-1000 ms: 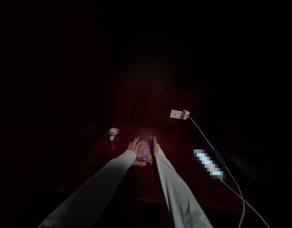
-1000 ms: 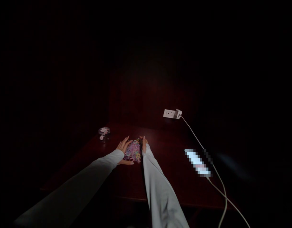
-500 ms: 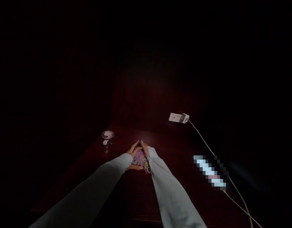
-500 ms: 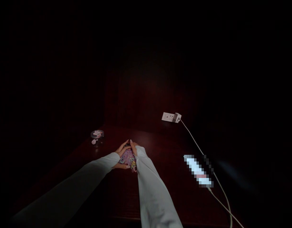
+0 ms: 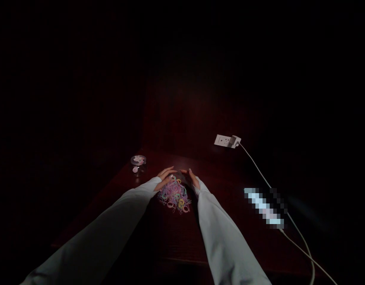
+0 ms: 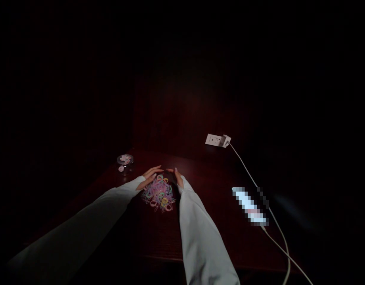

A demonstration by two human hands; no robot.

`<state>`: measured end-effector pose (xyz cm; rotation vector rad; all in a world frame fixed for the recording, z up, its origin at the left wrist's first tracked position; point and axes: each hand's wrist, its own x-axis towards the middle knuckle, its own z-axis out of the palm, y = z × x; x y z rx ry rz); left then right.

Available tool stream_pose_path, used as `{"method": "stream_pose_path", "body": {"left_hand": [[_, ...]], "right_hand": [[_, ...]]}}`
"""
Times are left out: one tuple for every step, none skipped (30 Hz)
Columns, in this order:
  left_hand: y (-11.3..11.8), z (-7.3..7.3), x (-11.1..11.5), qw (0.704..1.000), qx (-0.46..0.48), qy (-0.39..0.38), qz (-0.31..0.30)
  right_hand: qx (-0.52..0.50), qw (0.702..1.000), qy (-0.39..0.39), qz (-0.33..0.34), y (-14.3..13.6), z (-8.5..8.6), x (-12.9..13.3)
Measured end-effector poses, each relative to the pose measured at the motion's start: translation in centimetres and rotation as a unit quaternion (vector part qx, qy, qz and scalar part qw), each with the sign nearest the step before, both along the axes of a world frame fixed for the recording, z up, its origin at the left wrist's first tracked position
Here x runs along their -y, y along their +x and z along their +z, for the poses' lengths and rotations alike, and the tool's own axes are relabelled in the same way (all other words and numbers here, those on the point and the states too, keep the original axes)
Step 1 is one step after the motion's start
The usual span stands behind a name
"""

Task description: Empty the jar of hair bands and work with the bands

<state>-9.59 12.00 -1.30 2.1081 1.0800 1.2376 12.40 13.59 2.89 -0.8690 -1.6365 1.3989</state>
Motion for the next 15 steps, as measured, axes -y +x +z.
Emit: {"method": "stream_pose_path", "body": {"left_hand": [[0.1, -0.1, -0.4, 1.000, 0.018, -0.014, 0.016], [0.2, -0.3, -0.8, 0.999, 0.032, -0.027, 0.031], [0.2, -0.5, -1.2, 0.997, 0.041, -0.039, 0.047], [0.3, -0.7, -1.6, 0.996, 0.043, -0.052, 0.061], [0.3, -0.9, -1.9, 0.994, 0.038, -0.068, 0.074], [0.3, -1.0, -2.2, 0.992, 0.028, -0.088, 0.085], [0.3, -1.2, -2.5, 0.990, 0.016, -0.108, 0.093], [0.3, -1.3, -2.7, 0.987, 0.005, -0.125, 0.096], [0.3, -1.3, -2.8, 0.986, -0.002, -0.135, 0.093], [0.3, -1.3, -2.8, 0.987, -0.002, -0.137, 0.086], [0.3, -1.2, -2.7, 0.988, 0.004, -0.132, 0.075], [0.3, -1.1, -2.6, 0.990, 0.013, -0.124, 0.059], [0.4, -0.9, -2.3, 0.992, 0.022, -0.118, 0.042], [0.5, -0.7, -2.0, 0.993, 0.028, -0.115, 0.027], [0.6, -0.5, -1.7, 0.993, 0.032, -0.114, 0.011]], "right_hand": [[0.003, 1.000, -0.006, -0.009, 0.6, 0.1, 0.1], [0.013, 1.000, -0.003, -0.017, 1.2, 0.1, 0.3], [0.030, 0.999, 0.005, -0.018, 1.8, 0.0, 0.5], [0.050, 0.999, 0.016, -0.011, 2.4, -0.1, 0.7], [0.072, 0.997, 0.026, 0.004, 2.9, -0.2, 0.9], [0.094, 0.995, 0.034, 0.021, 3.5, -0.3, 1.1], [0.112, 0.992, 0.047, 0.025, 4.0, -0.3, 1.1], [0.130, 0.989, 0.064, 0.014, 4.5, -0.2, 1.0], [0.146, 0.986, 0.080, -0.010, 4.9, -0.1, 0.7], [0.159, 0.982, 0.090, -0.043, 5.3, 0.1, 0.5], [0.172, 0.979, 0.079, -0.070, 5.7, 0.3, 0.2], [0.185, 0.978, 0.050, -0.085, 6.0, 0.5, -0.1], [0.199, 0.976, 0.007, -0.082, 6.2, 0.8, -0.3], [0.215, 0.974, -0.040, -0.065, 6.4, 1.0, -0.4], [0.230, 0.969, -0.080, -0.041, 6.4, 1.1, -0.4]]}}
